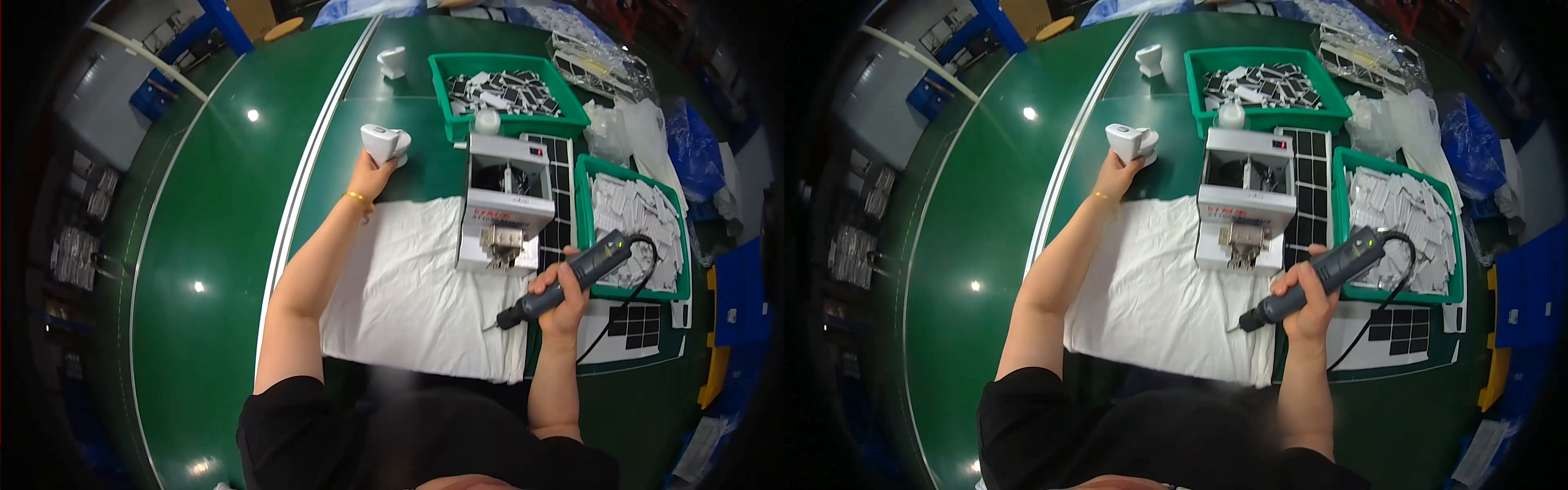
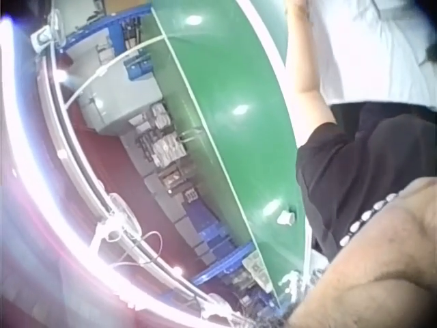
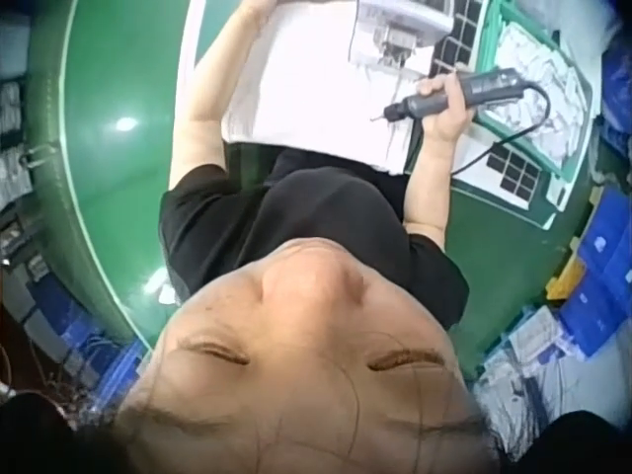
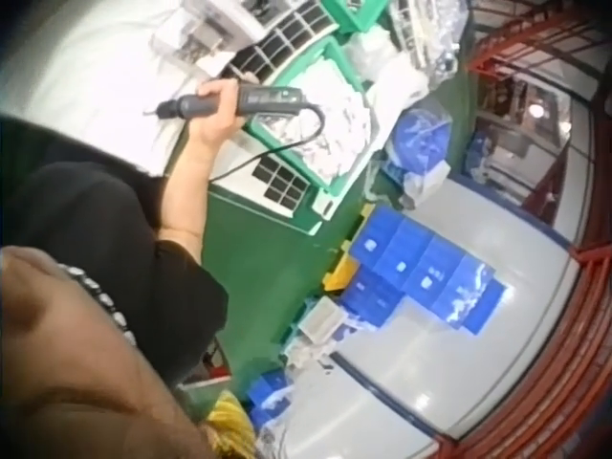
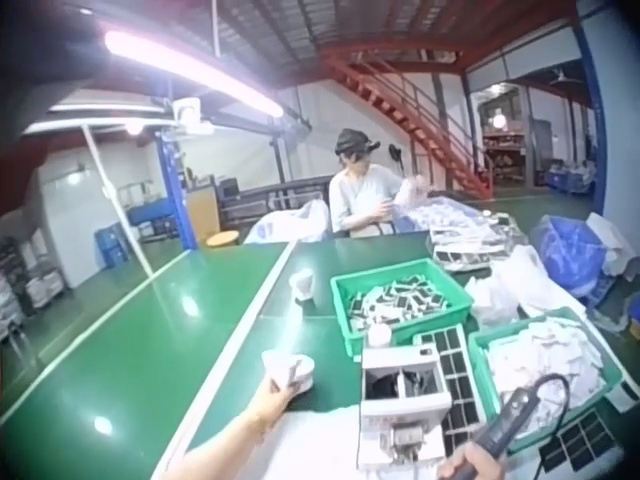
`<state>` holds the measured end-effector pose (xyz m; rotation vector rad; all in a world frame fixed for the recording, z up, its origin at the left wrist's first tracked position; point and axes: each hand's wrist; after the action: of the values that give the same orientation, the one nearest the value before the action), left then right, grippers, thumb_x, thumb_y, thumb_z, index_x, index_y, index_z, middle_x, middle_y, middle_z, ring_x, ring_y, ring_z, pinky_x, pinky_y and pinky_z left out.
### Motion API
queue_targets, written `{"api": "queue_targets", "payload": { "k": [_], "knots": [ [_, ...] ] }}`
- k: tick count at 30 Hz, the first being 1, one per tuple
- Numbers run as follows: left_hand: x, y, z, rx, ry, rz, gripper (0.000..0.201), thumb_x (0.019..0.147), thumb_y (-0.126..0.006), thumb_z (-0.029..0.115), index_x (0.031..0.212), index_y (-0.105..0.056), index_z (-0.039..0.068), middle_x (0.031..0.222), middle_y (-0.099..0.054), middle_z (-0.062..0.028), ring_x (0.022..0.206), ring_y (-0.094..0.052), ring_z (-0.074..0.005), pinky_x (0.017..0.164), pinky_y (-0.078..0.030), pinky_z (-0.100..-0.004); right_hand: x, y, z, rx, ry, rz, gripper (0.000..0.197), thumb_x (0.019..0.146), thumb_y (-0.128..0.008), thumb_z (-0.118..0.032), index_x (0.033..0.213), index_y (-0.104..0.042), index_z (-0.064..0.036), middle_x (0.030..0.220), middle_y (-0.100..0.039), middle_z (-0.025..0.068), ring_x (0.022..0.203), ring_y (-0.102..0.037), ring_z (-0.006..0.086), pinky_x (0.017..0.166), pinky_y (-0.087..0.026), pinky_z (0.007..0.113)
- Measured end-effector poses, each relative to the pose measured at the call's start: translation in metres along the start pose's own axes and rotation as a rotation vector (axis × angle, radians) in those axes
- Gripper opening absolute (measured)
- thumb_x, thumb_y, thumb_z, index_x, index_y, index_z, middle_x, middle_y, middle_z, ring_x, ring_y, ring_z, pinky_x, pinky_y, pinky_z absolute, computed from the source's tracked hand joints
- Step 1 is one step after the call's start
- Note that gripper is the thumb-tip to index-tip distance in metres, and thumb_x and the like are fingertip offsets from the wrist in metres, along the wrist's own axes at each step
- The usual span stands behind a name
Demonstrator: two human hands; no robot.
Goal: Assembling small electronic components using an electric screwdriver at a workbench.
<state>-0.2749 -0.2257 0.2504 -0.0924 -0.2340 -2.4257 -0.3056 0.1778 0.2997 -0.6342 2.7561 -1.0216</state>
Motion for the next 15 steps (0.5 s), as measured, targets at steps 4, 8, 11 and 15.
{"api": "queue_targets", "payload": {
  "k": [4,8,11,15],
  "knots": [
    [0.091,-0.011,-0.008,0.821,-0.120,0.158,0.041,0.077,-0.073,0.035,0.105,-0.067,0.006,0.124,-0.060,-0.0149,0.114,-0.056,-0.0291,0.096,-0.044,-0.0392,-0.003,0.001,0.001,0.013,-0.019,0.049,0.038,0.090,-0.054,-0.012,0.126,-0.043,-0.0078,0.068,-0.052,0.0069,0.058,-0.055,0.0190,0.059,-0.050,0.038],
    [0.146,-0.041,-0.017,0.931,-0.009,0.410,0.042,0.074,-0.072,0.047,0.091,-0.072,0.010,0.111,-0.067,-0.0138,0.106,-0.061,-0.0340,0.090,-0.046,-0.0445,-0.005,0.010,0.004,0.014,-0.025,0.060,0.041,0.089,-0.056,-0.014,0.126,-0.041,-0.0086,0.070,-0.053,0.0074,0.059,-0.056,0.0195,0.059,-0.051,0.039],
    [0.184,-0.049,-0.019,0.768,0.193,0.427,0.046,0.075,-0.072,0.044,0.107,-0.067,0.012,0.099,-0.070,-0.0116,0.098,-0.064,-0.0349,0.087,-0.047,-0.0466,-0.006,0.009,0.003,0.017,-0.036,0.087,0.043,0.088,-0.056,-0.014,0.127,-0.040,-0.0085,0.070,-0.054,0.0074,0.059,-0.056,0.0194,0.059,-0.051,0.039],
    [0.194,-0.052,-0.030,0.728,0.105,0.425,0.058,0.077,-0.072,0.033,0.125,-0.049,0.011,0.098,-0.071,-0.0121,0.095,-0.065,-0.0361,0.086,-0.048,-0.0463,-0.005,0.009,0.004,0.020,-0.051,0.115,0.043,0.088,-0.056,-0.015,0.128,-0.040,-0.0093,0.072,-0.054,0.0076,0.058,-0.056,0.0196,0.059,-0.051,0.039]
  ]
}}
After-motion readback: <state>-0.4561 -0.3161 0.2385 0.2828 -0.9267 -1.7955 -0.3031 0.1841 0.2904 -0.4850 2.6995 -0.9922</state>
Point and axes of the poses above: each hand's wrist, its own x-axis towards the middle knuckle, its own y-axis out of the back of the hand, z = x × y
